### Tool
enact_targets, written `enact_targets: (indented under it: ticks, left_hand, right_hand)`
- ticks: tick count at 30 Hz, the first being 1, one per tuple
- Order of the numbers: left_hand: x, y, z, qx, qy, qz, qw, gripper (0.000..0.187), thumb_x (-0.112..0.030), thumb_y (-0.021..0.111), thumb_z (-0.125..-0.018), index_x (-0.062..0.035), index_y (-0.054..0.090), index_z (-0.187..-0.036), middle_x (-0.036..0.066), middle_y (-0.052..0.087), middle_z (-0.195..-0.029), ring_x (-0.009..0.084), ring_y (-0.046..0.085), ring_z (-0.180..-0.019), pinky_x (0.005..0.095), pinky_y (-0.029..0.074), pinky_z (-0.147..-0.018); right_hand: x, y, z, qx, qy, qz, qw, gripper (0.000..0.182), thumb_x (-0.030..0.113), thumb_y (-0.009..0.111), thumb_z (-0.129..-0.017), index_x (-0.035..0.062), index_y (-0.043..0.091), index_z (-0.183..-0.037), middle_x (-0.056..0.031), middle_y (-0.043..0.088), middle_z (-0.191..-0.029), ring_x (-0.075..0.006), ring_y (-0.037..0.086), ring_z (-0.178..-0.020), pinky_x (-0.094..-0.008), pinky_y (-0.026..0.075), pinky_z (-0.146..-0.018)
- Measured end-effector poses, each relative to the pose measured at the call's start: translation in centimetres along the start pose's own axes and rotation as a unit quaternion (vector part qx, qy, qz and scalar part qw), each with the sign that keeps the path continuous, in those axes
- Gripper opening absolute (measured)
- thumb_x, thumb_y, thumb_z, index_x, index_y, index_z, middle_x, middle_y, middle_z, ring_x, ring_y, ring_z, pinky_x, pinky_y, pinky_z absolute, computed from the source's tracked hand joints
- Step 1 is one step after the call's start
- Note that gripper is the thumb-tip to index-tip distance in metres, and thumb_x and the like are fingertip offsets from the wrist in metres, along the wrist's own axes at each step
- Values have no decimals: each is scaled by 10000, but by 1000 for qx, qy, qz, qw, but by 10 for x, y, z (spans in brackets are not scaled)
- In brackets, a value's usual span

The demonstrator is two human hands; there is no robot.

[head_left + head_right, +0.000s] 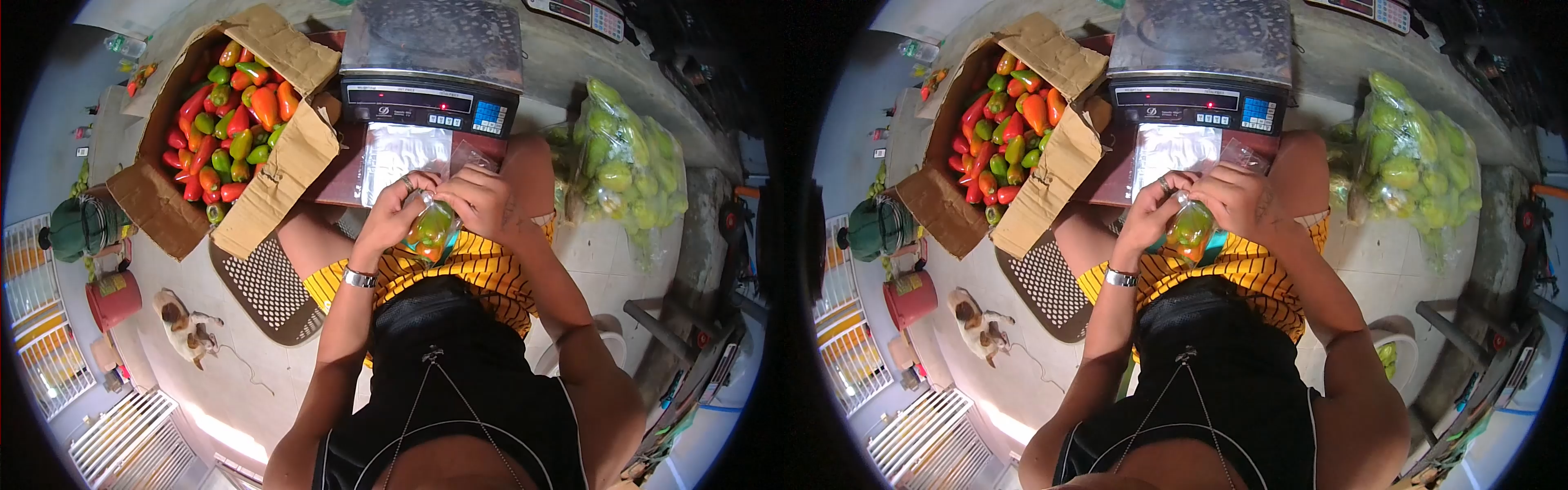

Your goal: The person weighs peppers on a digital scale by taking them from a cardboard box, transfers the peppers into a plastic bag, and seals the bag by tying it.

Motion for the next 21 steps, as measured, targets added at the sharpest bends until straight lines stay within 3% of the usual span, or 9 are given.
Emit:
enact_targets:
  ticks: [3,6,7,10,13,16,19,21]
  left_hand:
    - [-13,-8,1,-55,66,-73,994,176,68,637,-935,-4,733,-1064,84,713,-1197,218,593,-1266,351,431,-1101]
    - [-17,-12,7,-106,112,-103,983,217,102,667,-897,-11,782,-1043,99,737,-1182,269,549,-1363,418,398,-1163]
    - [-15,-12,9,-119,114,-91,982,230,108,662,-892,-13,781,-1047,100,736,-1187,270,543,-1372,422,394,-1168]
    - [-13,-18,11,-136,118,-71,981,262,123,645,-874,-13,773,-1058,106,733,-1203,268,533,-1385,413,404,-1161]
    - [-15,-22,13,-152,108,-71,980,225,100,655,-880,-15,757,-1045,106,725,-1205,258,558,-1349,388,416,-1135]
    - [-16,-23,14,-172,92,-72,978,172,72,655,-887,-18,731,-1010,98,719,-1166,265,583,-1304,379,422,-1113]
    - [-4,-24,13,-171,92,-40,980,159,65,605,-896,-4,696,-1006,109,693,-1169,243,599,-1254,362,425,-1096]
    - [3,-23,13,-160,89,20,983,160,70,578,-905,2,677,-1010,102,680,-1164,211,612,-1193,345,435,-1073]
  right_hand:
    - [-17,5,7,-22,185,7,982,113,115,726,-923,32,699,-853,-128,718,-877,-310,683,-729,-404,536,-652]
    - [-36,28,18,-23,322,-95,942,197,133,693,-951,8,646,-805,-168,688,-787,-311,664,-661,-389,502,-606]
    - [-44,36,22,-42,347,-139,927,211,150,683,-962,-10,665,-826,-144,673,-708,-226,664,-651,-353,478,-604]
    - [-62,54,25,-23,378,-272,885,246,185,688,-974,-16,690,-833,-95,665,-693,-130,611,-647,-331,461,-605]
    - [-70,72,28,50,426,-368,825,261,195,699,-978,-23,705,-834,-58,660,-691,-87,562,-659,-311,457,-616]
    - [-62,56,12,37,353,-266,896,267,193,693,-987,-22,687,-828,-70,655,-696,-95,543,-641,-312,452,-609]
    - [-49,45,7,17,329,-181,927,209,162,696,-983,-7,675,-863,-12,581,-669,-64,501,-633,-281,421,-588]
    - [-45,41,9,-38,312,-172,934,122,119,718,-950,11,683,-905,-37,600,-704,-76,543,-648,-280,443,-597]
Point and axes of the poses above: each hand's wrist, its own z-axis away from the middle knuckle, its own y-axis out of the palm, x = y × z, the point moved 10 cm from there along -z, towards the middle knuckle
